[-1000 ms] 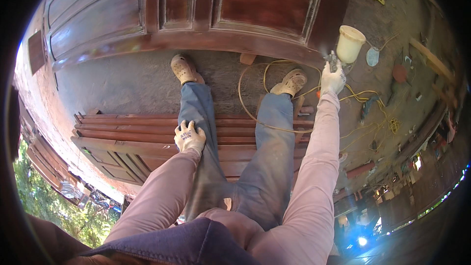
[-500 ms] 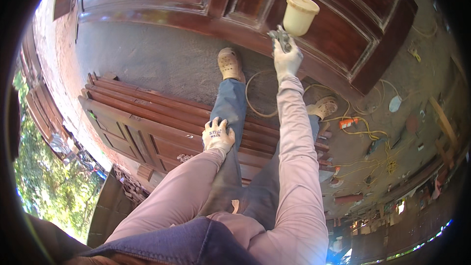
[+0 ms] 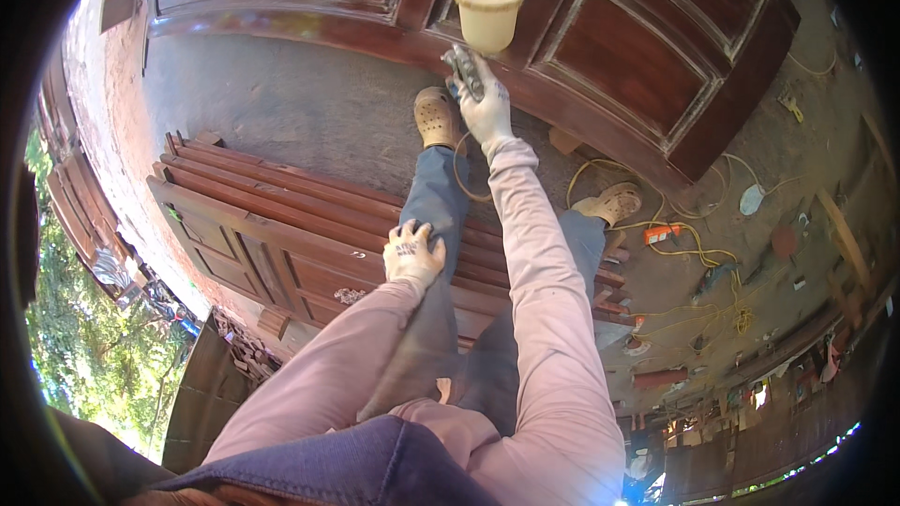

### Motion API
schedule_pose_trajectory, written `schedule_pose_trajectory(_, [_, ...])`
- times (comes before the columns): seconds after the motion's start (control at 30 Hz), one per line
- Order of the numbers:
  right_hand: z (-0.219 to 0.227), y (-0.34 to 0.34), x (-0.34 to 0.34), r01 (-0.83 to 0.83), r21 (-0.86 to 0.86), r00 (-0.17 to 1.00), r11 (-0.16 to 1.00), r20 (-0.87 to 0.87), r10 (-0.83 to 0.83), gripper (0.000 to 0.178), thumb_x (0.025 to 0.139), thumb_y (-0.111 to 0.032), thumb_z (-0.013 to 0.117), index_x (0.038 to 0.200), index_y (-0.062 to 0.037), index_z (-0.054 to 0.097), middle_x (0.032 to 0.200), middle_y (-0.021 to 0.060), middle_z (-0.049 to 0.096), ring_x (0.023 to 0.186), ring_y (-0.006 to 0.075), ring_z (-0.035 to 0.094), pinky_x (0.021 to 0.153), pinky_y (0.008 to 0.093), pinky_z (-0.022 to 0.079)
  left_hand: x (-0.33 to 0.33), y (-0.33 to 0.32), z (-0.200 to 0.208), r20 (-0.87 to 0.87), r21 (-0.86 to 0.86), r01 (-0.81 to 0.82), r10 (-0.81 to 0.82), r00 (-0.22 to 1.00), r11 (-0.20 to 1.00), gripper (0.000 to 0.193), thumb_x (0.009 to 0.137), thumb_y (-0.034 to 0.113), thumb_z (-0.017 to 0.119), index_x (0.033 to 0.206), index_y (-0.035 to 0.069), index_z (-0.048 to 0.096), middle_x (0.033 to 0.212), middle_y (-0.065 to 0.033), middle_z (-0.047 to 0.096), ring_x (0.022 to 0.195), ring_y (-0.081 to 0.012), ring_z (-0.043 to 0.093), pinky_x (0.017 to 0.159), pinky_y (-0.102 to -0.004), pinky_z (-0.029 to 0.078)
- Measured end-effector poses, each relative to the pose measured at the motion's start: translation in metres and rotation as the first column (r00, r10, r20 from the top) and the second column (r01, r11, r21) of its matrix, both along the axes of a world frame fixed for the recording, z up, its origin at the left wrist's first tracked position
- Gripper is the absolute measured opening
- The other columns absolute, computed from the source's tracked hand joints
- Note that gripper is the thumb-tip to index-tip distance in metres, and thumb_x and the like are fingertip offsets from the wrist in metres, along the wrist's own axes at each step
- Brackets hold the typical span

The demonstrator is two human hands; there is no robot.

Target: The person sprays a reddish-brown finish onto a wooden door using a spray gun, then refills the gun from a container. The person later applies a reddish paste to the door surface by hand, smoothing it into the grooves.

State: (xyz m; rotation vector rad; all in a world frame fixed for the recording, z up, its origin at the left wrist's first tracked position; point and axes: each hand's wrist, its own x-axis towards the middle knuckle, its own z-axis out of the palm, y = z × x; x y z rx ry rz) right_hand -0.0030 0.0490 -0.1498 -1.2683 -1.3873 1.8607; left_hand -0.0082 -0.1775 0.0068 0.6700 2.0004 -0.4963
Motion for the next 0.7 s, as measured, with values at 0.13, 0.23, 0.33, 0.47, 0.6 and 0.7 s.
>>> schedule_pose_trajectory(0.13, [0.035,-0.026,0.061,-0.026,-0.084,0.999,0.996,-0.030,0.023,0.051,0.092,0.003,0.061,0.142,-0.0034,0.050,0.135,0.0144,0.062,0.121,0.0247,0.063,0.095,0.0327,0.054,-0.046,0.030,-0.066,-0.165,0.760,-0.155,0.417,0.894,0.632,0.088,0.084,0.040,0.077,0.146,-0.008,0.037,0.142,-0.0301,0.046,0.130,-0.0435,0.047,0.110,-0.0492,0.038])
schedule_pose_trajectory(0.23, [0.039,-0.048,0.118,-0.321,0.245,0.922,0.915,0.300,0.243,0.051,0.088,0.002,0.059,0.139,-0.0043,0.053,0.122,0.0174,0.064,0.105,0.0337,0.066,0.085,0.0402,0.056,-0.092,0.186,-0.051,0.376,0.866,-0.463,0.366,0.851,0.189,0.091,0.080,0.034,0.084,0.147,-0.004,0.037,0.146,-0.0254,0.042,0.137,-0.0349,0.040,0.113,-0.0427,0.034])
schedule_pose_trajectory(0.33, [0.051,-0.053,0.140,-0.417,0.260,0.855,0.871,0.437,0.278,0.056,0.080,-0.008,0.065,0.135,-0.0096,0.055,0.123,0.0186,0.063,0.108,0.0398,0.062,0.093,0.0453,0.052,-0.072,0.272,-0.032,0.605,0.412,-0.452,0.133,0.785,0.791,0.074,0.073,0.046,0.081,0.129,0.003,0.060,0.121,-0.0195,0.062,0.113,-0.0326,0.062,0.100,-0.0435,0.048])
schedule_pose_trajectory(0.47, [0.041,-0.067,0.155,-0.267,0.146,0.845,0.953,0.511,0.158,0.050,0.084,-0.007,0.063,0.134,-0.0088,0.056,0.123,0.0174,0.064,0.108,0.0373,0.063,0.094,0.0432,0.052,0.037,0.267,0.001,0.015,0.613,0.276,-0.360,0.933,0.741,0.033,0.075,0.027,0.070,0.107,0.022,0.069,0.118,-0.0117,0.060,0.108,-0.0403,0.059,0.084,-0.0513,0.055])
schedule_pose_trajectory(0.6, [0.058,-0.052,0.153,-0.103,0.040,0.905,0.994,0.419,0.077,0.044,0.089,-0.006,0.061,0.133,-0.0046,0.057,0.123,0.0158,0.066,0.105,0.0305,0.066,0.092,0.0392,0.053,0.063,0.243,0.008,0.090,0.847,0.043,-0.223,0.971,0.529,0.054,0.076,0.038,0.076,0.123,0.015,0.064,0.131,-0.0150,0.053,0.124,-0.0406,0.046,0.103,-0.0527,0.040])
schedule_pose_trajectory(0.7, [0.073,-0.027,0.135,-0.003,-0.045,0.944,0.999,0.330,0.018,0.040,0.093,-0.005,0.059,0.132,-0.0015,0.058,0.123,0.0145,0.067,0.104,0.0254,0.069,0.092,0.0363,0.054,0.038,0.221,0.023,0.067,0.879,-0.065,0.012,0.998,0.472,0.067,0.076,0.040,0.077,0.134,0.011,0.057,0.138,-0.0204,0.048,0.129,-0.0418,0.043,0.108,-0.0521,0.036])
